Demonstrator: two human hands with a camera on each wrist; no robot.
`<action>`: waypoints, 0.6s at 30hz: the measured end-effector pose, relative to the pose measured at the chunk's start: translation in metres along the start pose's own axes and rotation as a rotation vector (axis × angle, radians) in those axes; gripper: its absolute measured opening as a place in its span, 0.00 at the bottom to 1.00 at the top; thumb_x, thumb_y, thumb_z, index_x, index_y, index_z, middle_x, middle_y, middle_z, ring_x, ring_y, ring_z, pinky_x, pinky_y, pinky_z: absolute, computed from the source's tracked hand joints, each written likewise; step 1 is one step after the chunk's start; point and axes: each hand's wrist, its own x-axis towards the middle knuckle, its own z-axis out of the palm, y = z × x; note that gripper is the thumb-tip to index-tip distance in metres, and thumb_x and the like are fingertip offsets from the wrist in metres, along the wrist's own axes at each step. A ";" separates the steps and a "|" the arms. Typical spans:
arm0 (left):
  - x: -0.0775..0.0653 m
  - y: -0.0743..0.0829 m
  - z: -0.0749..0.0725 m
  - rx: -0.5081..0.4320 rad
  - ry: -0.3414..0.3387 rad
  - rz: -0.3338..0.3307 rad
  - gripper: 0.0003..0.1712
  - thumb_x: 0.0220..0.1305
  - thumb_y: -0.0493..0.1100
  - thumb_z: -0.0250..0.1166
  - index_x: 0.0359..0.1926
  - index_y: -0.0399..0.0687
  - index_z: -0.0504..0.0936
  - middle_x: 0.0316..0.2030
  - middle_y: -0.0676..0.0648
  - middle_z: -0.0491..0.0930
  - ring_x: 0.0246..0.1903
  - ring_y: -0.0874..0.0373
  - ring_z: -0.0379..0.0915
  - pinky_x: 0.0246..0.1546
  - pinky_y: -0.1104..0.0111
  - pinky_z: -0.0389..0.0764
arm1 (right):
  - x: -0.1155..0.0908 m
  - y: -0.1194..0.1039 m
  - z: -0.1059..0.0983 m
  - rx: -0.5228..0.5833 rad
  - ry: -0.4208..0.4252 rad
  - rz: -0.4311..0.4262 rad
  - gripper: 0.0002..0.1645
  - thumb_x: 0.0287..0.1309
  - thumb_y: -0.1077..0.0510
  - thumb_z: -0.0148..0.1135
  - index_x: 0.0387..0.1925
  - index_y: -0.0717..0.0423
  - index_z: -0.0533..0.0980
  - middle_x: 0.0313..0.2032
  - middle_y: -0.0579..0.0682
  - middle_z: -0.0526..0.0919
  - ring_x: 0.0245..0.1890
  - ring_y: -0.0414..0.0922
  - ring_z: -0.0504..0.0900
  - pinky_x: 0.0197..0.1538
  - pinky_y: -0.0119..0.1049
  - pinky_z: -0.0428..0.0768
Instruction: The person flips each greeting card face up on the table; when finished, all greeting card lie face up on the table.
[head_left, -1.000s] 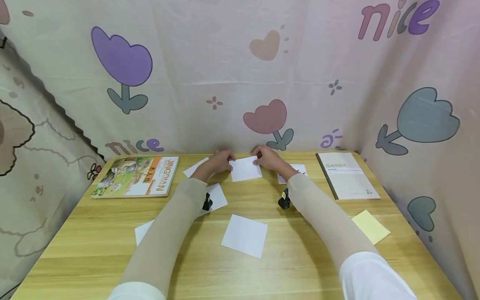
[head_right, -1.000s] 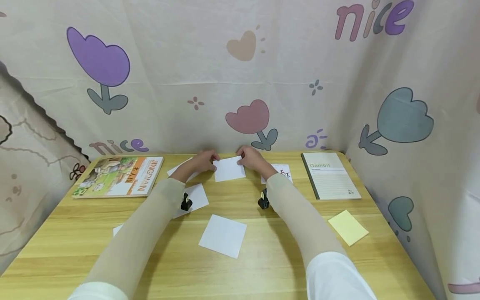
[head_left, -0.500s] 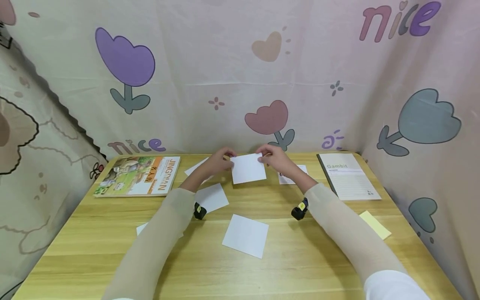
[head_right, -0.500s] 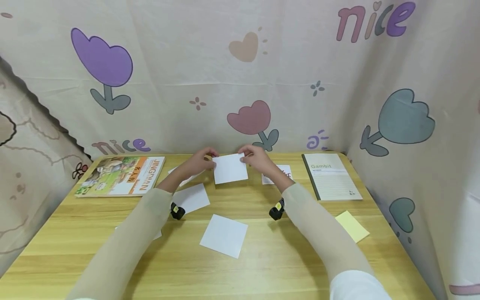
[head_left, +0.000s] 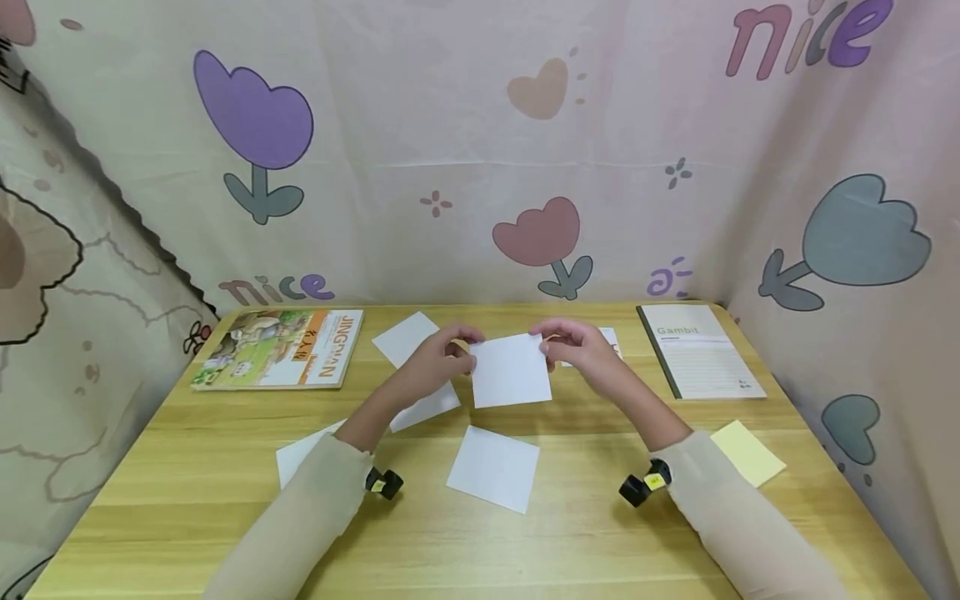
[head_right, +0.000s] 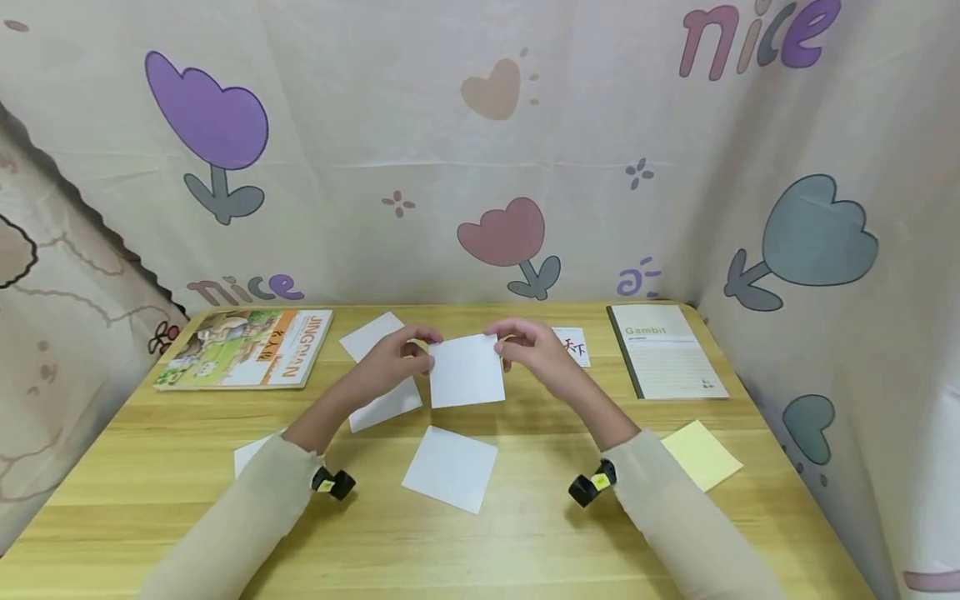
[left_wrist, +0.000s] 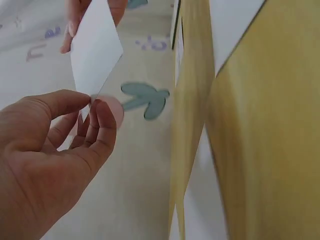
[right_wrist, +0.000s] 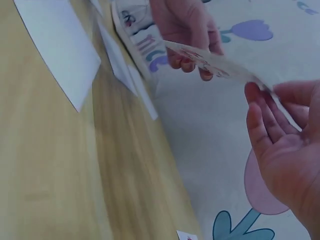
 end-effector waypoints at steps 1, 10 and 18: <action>-0.002 0.000 0.002 0.002 0.000 0.001 0.17 0.69 0.38 0.61 0.57 0.51 0.76 0.56 0.47 0.73 0.44 0.49 0.76 0.53 0.45 0.80 | -0.005 -0.001 0.000 0.020 -0.010 -0.008 0.18 0.68 0.59 0.60 0.57 0.60 0.77 0.36 0.50 0.80 0.33 0.47 0.81 0.47 0.40 0.81; -0.013 0.008 0.009 0.018 0.035 0.034 0.16 0.69 0.39 0.62 0.57 0.53 0.77 0.58 0.49 0.73 0.47 0.48 0.75 0.51 0.46 0.81 | -0.023 -0.009 0.010 0.083 -0.048 -0.077 0.19 0.67 0.62 0.60 0.57 0.62 0.75 0.36 0.51 0.81 0.33 0.46 0.82 0.45 0.41 0.85; -0.016 0.016 0.024 0.049 0.068 0.029 0.21 0.66 0.39 0.64 0.59 0.53 0.75 0.62 0.45 0.65 0.54 0.48 0.73 0.53 0.57 0.81 | -0.034 -0.019 0.018 0.054 -0.104 -0.145 0.17 0.64 0.64 0.64 0.53 0.61 0.76 0.39 0.54 0.83 0.37 0.52 0.85 0.45 0.42 0.86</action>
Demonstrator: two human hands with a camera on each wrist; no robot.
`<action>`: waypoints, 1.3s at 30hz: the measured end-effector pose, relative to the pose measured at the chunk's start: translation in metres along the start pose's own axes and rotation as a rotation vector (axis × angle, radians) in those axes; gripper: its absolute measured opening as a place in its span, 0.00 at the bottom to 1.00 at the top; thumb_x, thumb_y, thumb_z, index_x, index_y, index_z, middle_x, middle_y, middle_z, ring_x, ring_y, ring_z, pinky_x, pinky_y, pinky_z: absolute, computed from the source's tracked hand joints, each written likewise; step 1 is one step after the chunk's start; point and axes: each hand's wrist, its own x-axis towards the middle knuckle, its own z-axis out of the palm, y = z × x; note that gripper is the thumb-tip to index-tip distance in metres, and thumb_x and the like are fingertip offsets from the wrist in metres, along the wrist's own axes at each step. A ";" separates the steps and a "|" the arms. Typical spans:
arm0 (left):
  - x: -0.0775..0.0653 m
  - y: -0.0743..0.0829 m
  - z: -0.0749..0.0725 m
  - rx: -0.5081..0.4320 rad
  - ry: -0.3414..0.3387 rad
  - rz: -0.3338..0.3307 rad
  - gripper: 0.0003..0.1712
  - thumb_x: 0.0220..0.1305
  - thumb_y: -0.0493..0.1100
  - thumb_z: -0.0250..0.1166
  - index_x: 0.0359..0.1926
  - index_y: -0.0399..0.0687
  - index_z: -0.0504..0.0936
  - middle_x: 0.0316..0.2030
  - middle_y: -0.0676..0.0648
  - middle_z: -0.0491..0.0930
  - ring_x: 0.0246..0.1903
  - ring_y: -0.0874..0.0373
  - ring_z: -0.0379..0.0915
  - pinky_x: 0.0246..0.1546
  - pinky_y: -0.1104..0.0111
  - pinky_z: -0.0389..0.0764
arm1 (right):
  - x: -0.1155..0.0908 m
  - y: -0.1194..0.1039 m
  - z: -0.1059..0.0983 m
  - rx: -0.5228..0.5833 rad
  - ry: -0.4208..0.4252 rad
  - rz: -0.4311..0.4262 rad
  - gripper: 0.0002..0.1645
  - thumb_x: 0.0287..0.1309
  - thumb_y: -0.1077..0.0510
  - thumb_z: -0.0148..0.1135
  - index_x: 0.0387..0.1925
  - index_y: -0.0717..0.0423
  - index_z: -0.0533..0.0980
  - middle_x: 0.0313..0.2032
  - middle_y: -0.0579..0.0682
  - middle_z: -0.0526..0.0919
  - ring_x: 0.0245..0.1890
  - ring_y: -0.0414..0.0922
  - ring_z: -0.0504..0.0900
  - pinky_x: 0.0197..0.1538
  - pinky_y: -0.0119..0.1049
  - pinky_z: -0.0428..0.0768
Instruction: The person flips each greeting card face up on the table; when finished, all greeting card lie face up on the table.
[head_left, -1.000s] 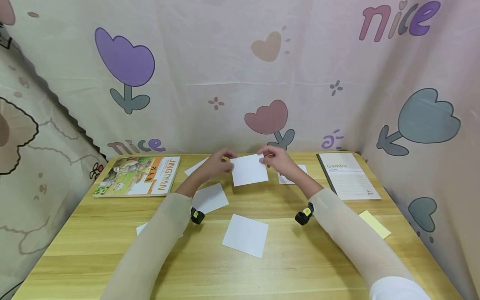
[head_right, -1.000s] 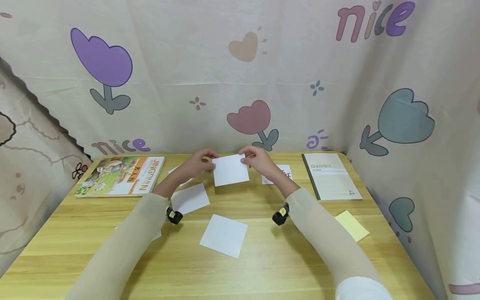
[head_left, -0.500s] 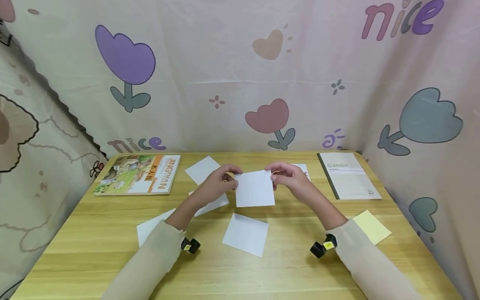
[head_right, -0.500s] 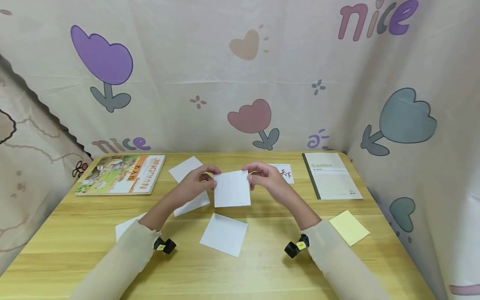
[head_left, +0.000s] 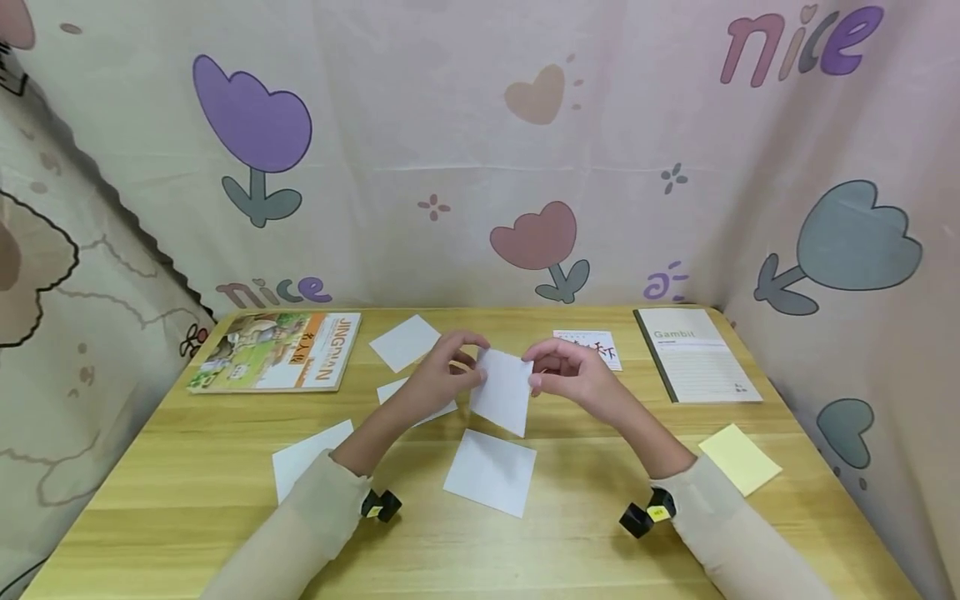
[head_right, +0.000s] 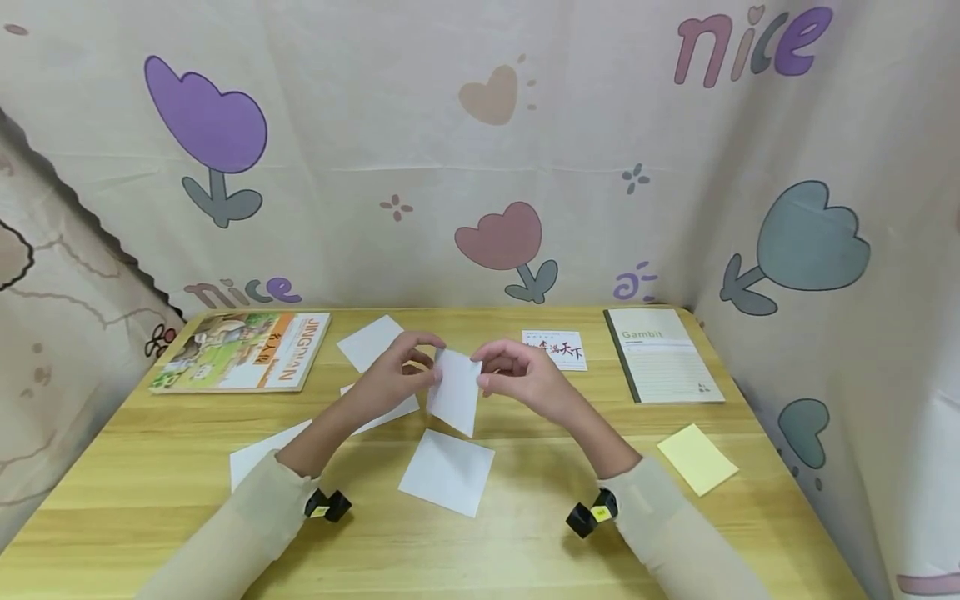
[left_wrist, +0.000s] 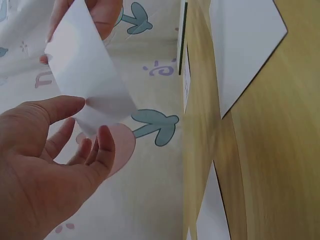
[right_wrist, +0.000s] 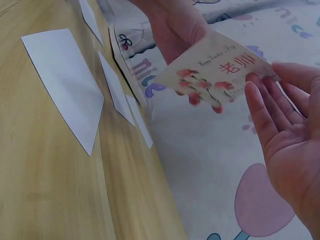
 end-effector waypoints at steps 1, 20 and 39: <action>0.000 0.001 0.002 -0.005 0.001 0.008 0.22 0.66 0.38 0.65 0.60 0.52 0.74 0.63 0.44 0.64 0.56 0.47 0.73 0.55 0.56 0.80 | -0.001 -0.001 0.001 -0.006 -0.007 -0.005 0.16 0.64 0.64 0.64 0.53 0.61 0.76 0.40 0.54 0.83 0.38 0.51 0.85 0.44 0.41 0.86; -0.017 0.023 0.021 -0.269 -0.194 0.104 0.17 0.70 0.42 0.64 0.57 0.48 0.77 0.57 0.47 0.77 0.62 0.50 0.73 0.59 0.60 0.79 | 0.000 -0.003 0.013 -0.131 0.129 0.033 0.09 0.65 0.55 0.67 0.45 0.50 0.79 0.39 0.52 0.83 0.36 0.46 0.82 0.42 0.36 0.83; -0.008 0.013 0.011 -0.430 0.021 -0.009 0.23 0.67 0.27 0.57 0.62 0.39 0.71 0.59 0.40 0.74 0.54 0.51 0.73 0.50 0.73 0.80 | 0.005 0.000 0.002 -0.431 0.178 -0.129 0.10 0.62 0.60 0.69 0.45 0.46 0.83 0.43 0.43 0.81 0.35 0.44 0.73 0.35 0.30 0.72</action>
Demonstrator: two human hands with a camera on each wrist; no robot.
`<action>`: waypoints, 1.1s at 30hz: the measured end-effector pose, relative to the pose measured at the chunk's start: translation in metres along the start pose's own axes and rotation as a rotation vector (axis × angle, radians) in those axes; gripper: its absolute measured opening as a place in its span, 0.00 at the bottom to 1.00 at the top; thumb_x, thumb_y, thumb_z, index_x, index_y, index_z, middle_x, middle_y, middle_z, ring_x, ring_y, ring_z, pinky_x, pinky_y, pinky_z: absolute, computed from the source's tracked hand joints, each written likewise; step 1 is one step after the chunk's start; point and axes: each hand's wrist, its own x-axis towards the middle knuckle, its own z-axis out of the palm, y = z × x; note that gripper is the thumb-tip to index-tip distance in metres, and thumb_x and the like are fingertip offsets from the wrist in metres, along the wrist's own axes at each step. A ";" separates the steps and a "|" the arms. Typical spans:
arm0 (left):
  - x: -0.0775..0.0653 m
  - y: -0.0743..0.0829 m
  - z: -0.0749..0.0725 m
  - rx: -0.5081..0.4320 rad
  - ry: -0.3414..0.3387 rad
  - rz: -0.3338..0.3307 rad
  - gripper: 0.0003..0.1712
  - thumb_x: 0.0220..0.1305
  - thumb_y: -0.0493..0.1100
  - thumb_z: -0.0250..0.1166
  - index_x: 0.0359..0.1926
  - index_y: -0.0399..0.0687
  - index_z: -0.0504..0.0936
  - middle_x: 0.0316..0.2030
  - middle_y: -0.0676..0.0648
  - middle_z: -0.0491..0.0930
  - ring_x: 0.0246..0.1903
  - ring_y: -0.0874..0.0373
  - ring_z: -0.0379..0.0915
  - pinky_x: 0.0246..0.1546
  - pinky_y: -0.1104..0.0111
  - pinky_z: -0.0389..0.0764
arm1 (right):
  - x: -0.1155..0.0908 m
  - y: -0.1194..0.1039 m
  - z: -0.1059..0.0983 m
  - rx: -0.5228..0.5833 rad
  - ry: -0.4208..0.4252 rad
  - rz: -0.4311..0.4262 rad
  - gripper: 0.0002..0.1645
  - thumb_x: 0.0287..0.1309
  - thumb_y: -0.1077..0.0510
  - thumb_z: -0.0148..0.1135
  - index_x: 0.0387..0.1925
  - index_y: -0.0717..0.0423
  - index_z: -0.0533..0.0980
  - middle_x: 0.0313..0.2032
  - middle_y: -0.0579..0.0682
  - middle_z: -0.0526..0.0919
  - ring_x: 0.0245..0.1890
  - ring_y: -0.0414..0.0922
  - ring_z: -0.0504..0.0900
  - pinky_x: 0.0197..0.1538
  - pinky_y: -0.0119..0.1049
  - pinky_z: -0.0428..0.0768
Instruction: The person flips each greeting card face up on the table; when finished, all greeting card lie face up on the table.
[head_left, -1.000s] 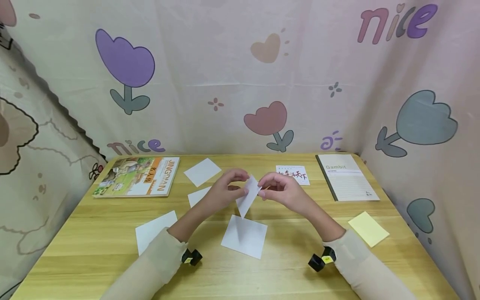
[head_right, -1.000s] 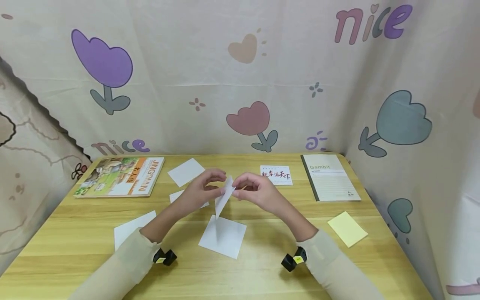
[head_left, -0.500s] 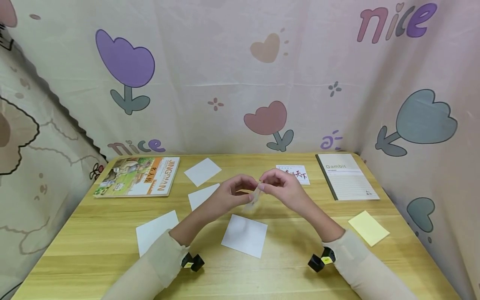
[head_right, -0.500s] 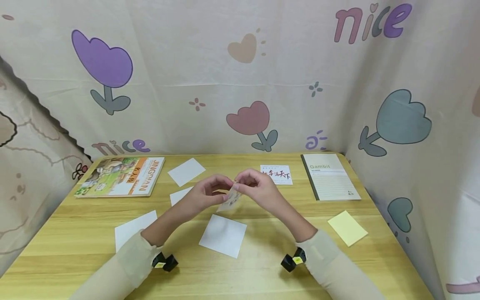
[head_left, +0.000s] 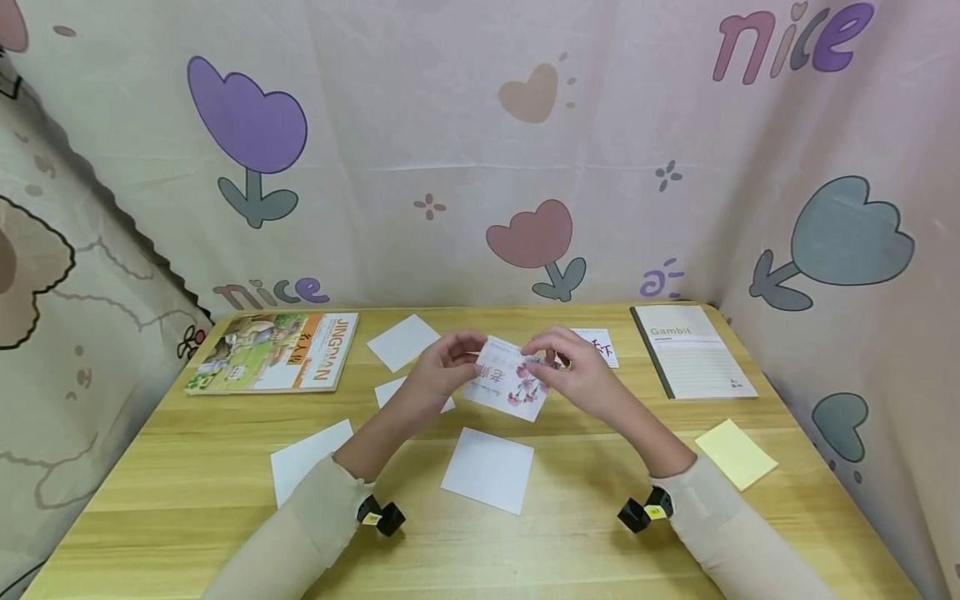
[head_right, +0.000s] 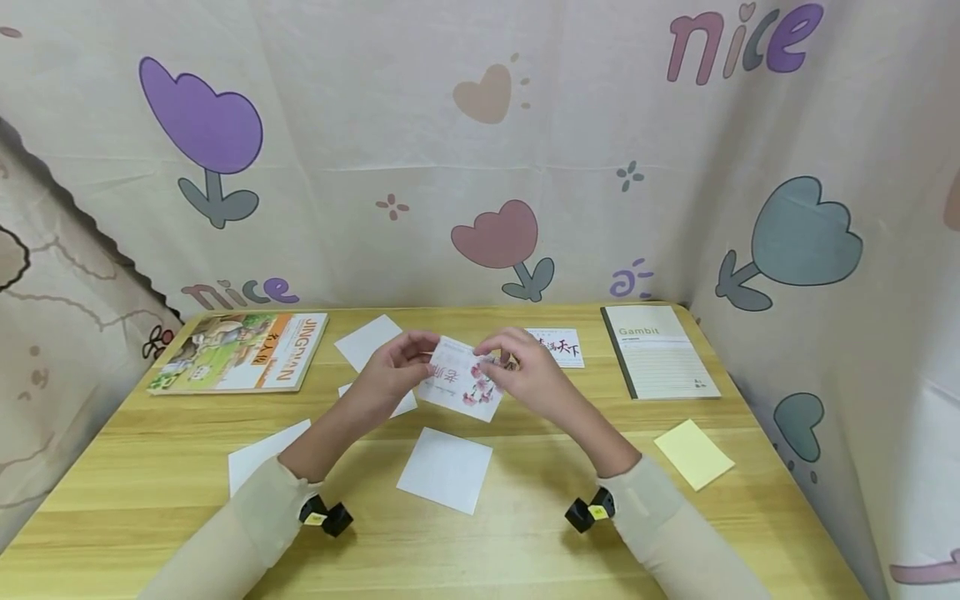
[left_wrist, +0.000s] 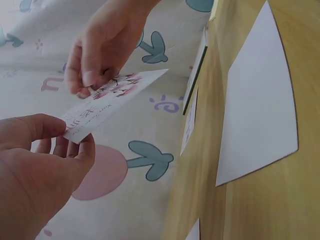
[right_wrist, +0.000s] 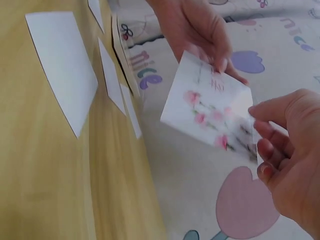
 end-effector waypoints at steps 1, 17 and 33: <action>0.001 0.000 -0.002 -0.015 0.014 -0.003 0.23 0.67 0.27 0.57 0.62 0.39 0.71 0.59 0.40 0.74 0.54 0.51 0.73 0.50 0.73 0.80 | 0.001 0.001 -0.001 -0.020 0.010 -0.001 0.11 0.62 0.61 0.69 0.44 0.46 0.83 0.44 0.42 0.81 0.35 0.43 0.73 0.35 0.30 0.72; -0.005 0.004 -0.001 0.207 -0.189 -0.068 0.18 0.70 0.35 0.60 0.59 0.44 0.80 0.57 0.43 0.80 0.50 0.53 0.78 0.48 0.68 0.82 | -0.002 0.003 -0.002 0.037 -0.253 0.119 0.16 0.64 0.59 0.66 0.53 0.46 0.80 0.35 0.46 0.84 0.35 0.46 0.82 0.37 0.35 0.81; 0.001 0.003 -0.014 0.187 -0.075 -0.051 0.26 0.70 0.36 0.62 0.67 0.41 0.70 0.56 0.40 0.76 0.51 0.52 0.76 0.52 0.69 0.80 | 0.005 0.019 0.001 0.425 0.073 0.253 0.22 0.63 0.68 0.63 0.57 0.62 0.71 0.41 0.58 0.78 0.31 0.45 0.86 0.40 0.44 0.88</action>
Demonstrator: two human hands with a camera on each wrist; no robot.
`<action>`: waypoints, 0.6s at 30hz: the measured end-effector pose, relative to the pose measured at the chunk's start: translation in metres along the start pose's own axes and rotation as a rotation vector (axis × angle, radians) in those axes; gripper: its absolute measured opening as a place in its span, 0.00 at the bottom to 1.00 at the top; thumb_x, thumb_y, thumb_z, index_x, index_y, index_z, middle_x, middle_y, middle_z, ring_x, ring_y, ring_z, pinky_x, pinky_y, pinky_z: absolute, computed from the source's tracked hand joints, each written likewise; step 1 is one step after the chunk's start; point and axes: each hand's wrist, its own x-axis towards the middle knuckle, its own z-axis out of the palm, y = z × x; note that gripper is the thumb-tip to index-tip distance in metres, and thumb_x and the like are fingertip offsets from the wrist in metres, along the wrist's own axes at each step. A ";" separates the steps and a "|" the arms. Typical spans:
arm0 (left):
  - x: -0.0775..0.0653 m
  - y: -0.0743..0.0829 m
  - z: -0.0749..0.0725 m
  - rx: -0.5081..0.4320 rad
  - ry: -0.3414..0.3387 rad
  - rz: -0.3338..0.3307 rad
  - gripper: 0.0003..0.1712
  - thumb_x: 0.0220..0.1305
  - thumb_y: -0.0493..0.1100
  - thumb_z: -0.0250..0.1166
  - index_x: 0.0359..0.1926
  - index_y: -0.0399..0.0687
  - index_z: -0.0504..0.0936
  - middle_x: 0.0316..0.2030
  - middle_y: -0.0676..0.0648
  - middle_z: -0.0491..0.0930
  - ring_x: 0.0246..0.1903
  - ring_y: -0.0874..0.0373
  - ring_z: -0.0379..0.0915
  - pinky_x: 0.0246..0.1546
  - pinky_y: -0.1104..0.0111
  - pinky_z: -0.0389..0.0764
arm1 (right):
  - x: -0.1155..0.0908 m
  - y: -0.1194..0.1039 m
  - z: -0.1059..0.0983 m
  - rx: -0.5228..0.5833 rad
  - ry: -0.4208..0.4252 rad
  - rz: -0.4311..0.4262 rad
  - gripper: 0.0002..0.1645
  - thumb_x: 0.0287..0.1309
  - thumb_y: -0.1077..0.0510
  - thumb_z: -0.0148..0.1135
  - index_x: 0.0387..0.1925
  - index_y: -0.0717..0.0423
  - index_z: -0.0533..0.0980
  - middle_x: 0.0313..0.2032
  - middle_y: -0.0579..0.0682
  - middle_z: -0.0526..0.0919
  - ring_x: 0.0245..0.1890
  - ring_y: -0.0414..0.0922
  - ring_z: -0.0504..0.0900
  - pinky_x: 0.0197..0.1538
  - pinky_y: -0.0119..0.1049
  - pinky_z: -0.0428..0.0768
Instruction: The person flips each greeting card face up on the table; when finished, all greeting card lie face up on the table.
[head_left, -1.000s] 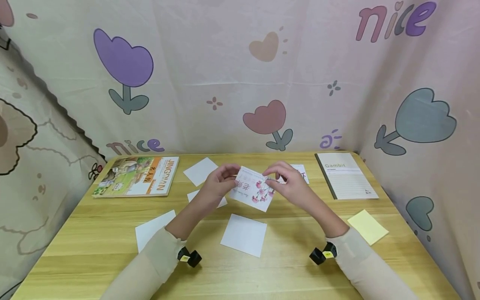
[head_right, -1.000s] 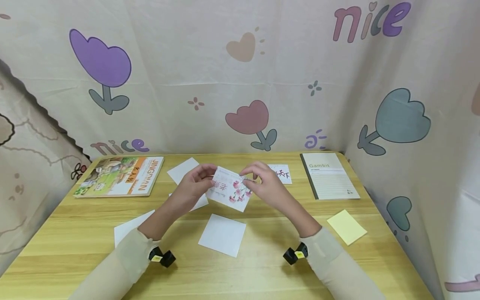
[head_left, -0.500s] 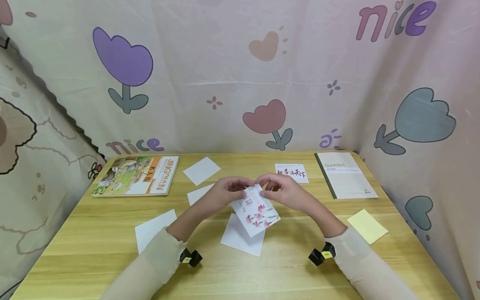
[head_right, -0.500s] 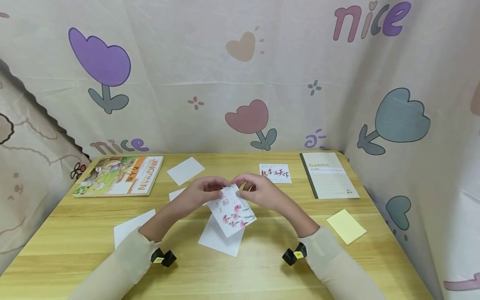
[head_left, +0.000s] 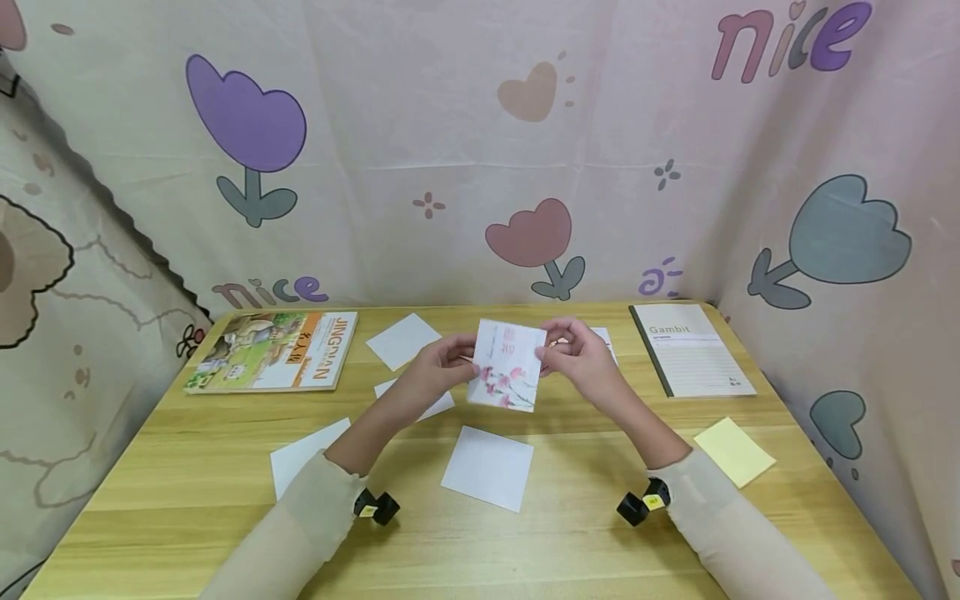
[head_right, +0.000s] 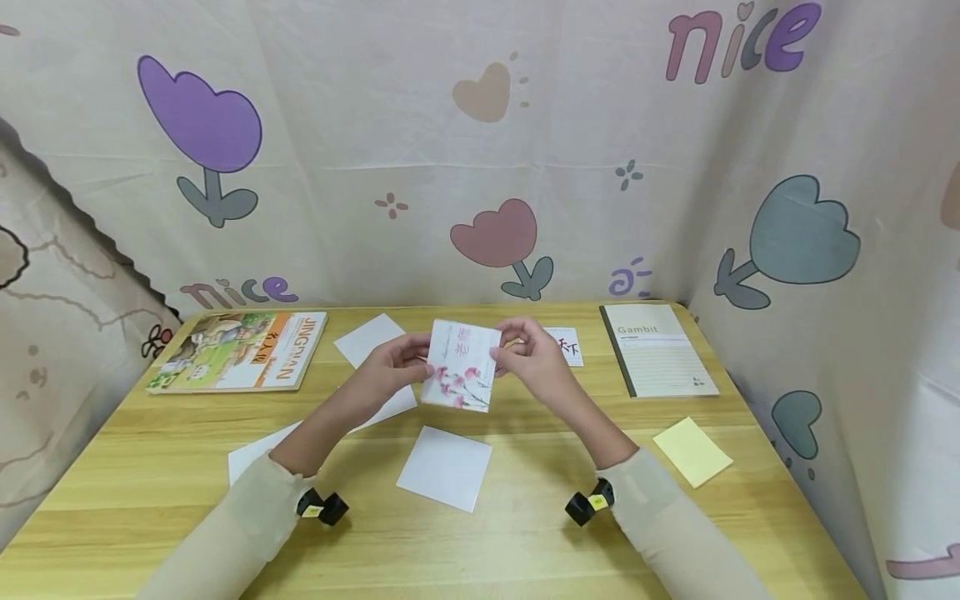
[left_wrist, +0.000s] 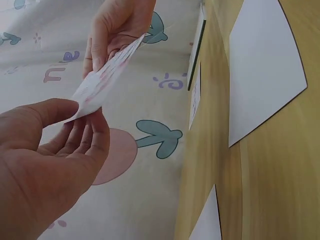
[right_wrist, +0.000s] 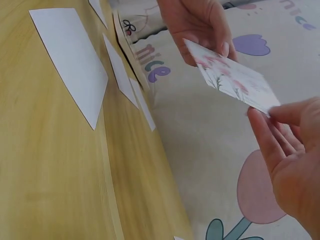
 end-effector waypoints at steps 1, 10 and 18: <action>0.000 0.000 -0.001 0.001 0.013 0.001 0.26 0.70 0.37 0.62 0.66 0.41 0.70 0.56 0.40 0.76 0.51 0.52 0.75 0.51 0.70 0.80 | 0.001 0.001 0.000 0.037 0.019 -0.001 0.21 0.62 0.69 0.63 0.56 0.63 0.69 0.41 0.58 0.77 0.31 0.44 0.86 0.40 0.43 0.88; 0.000 0.002 -0.002 -0.039 0.118 0.051 0.19 0.70 0.38 0.63 0.59 0.42 0.77 0.52 0.41 0.78 0.49 0.51 0.77 0.48 0.73 0.81 | 0.001 0.001 -0.001 0.037 -0.005 0.014 0.22 0.62 0.68 0.64 0.54 0.64 0.67 0.44 0.54 0.79 0.35 0.43 0.86 0.42 0.38 0.87; 0.000 -0.001 0.004 0.074 0.074 0.050 0.15 0.70 0.39 0.64 0.56 0.48 0.81 0.49 0.45 0.82 0.44 0.52 0.77 0.44 0.70 0.81 | -0.002 -0.003 -0.001 -0.135 -0.101 -0.044 0.31 0.65 0.61 0.65 0.68 0.53 0.69 0.53 0.57 0.76 0.43 0.45 0.84 0.42 0.33 0.84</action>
